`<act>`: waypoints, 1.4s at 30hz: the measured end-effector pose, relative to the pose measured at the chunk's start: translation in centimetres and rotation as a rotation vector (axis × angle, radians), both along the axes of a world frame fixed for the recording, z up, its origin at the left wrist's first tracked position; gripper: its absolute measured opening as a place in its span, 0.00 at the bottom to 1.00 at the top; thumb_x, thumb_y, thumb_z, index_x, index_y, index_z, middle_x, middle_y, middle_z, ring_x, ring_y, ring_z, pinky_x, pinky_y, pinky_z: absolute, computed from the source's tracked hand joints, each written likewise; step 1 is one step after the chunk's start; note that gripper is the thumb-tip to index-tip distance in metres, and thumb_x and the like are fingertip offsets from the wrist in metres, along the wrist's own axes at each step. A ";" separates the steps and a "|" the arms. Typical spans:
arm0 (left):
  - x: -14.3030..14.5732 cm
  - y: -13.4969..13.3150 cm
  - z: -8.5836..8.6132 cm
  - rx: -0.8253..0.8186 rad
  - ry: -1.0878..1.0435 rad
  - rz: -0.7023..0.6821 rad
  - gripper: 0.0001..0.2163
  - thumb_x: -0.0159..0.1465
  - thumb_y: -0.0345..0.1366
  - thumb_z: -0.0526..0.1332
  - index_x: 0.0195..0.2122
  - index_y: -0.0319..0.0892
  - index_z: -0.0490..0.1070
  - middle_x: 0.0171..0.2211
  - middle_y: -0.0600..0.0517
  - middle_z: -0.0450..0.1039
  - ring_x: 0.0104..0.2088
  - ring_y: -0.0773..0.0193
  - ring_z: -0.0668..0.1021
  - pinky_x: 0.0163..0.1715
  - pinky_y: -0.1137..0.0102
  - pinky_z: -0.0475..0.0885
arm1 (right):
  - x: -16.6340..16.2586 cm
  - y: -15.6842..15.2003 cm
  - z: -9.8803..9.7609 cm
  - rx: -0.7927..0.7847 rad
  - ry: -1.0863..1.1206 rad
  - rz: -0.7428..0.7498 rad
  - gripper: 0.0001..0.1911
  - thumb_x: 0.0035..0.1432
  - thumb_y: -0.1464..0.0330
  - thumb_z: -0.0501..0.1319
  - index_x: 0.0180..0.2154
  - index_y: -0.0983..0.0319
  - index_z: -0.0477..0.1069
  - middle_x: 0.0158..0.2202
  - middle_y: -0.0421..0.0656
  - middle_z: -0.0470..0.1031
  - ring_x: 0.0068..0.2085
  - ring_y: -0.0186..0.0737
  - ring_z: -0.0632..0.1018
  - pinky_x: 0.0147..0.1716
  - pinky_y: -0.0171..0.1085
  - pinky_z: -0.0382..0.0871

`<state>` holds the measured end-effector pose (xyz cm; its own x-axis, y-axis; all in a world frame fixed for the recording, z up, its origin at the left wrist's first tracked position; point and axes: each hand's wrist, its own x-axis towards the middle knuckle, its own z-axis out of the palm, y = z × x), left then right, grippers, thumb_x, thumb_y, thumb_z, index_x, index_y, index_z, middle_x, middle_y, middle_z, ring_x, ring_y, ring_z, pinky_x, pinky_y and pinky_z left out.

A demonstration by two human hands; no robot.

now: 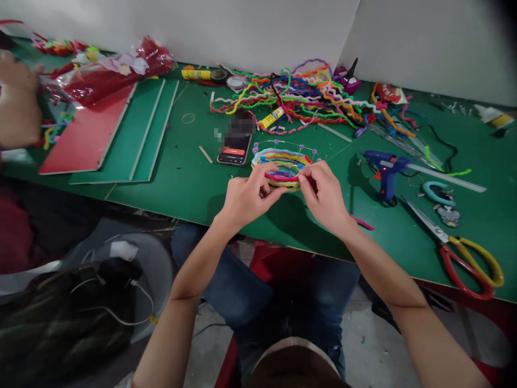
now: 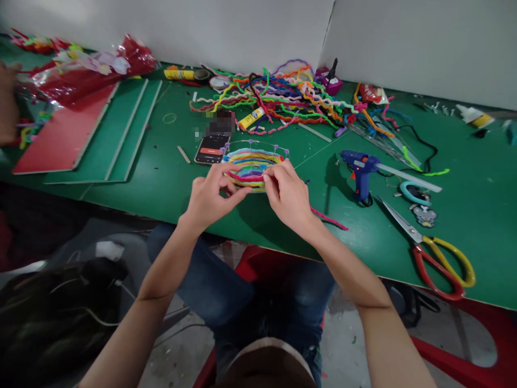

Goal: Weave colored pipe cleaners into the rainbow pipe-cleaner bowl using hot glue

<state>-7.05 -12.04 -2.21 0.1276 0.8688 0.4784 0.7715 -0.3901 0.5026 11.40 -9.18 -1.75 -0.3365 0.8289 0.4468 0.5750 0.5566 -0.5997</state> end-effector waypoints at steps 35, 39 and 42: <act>-0.2 0.8 5.0 0.052 0.150 0.166 0.08 0.61 0.41 0.60 0.29 0.44 0.74 0.26 0.51 0.73 0.31 0.61 0.76 0.32 0.66 0.68 | 17.3 -0.7 -4.1 0.336 0.068 -0.835 0.23 0.41 0.48 0.68 0.26 0.57 0.62 0.26 0.48 0.69 0.24 0.35 0.66 0.24 0.42 0.61; -0.3 1.2 3.9 0.151 0.181 0.008 0.08 0.64 0.39 0.56 0.30 0.45 0.70 0.46 0.48 0.73 0.51 0.53 0.73 0.51 0.56 0.65 | 18.9 4.0 -4.6 0.084 -0.074 -0.638 0.29 0.41 0.47 0.64 0.36 0.64 0.72 0.34 0.54 0.74 0.35 0.42 0.75 0.32 0.41 0.66; -0.1 1.8 2.2 0.113 0.061 -0.073 0.12 0.68 0.37 0.49 0.29 0.44 0.66 0.40 0.49 0.75 0.45 0.59 0.75 0.49 0.59 0.66 | 17.9 6.0 -4.6 -0.059 -0.126 -0.489 0.18 0.46 0.54 0.67 0.30 0.63 0.72 0.29 0.48 0.75 0.34 0.43 0.75 0.37 0.44 0.68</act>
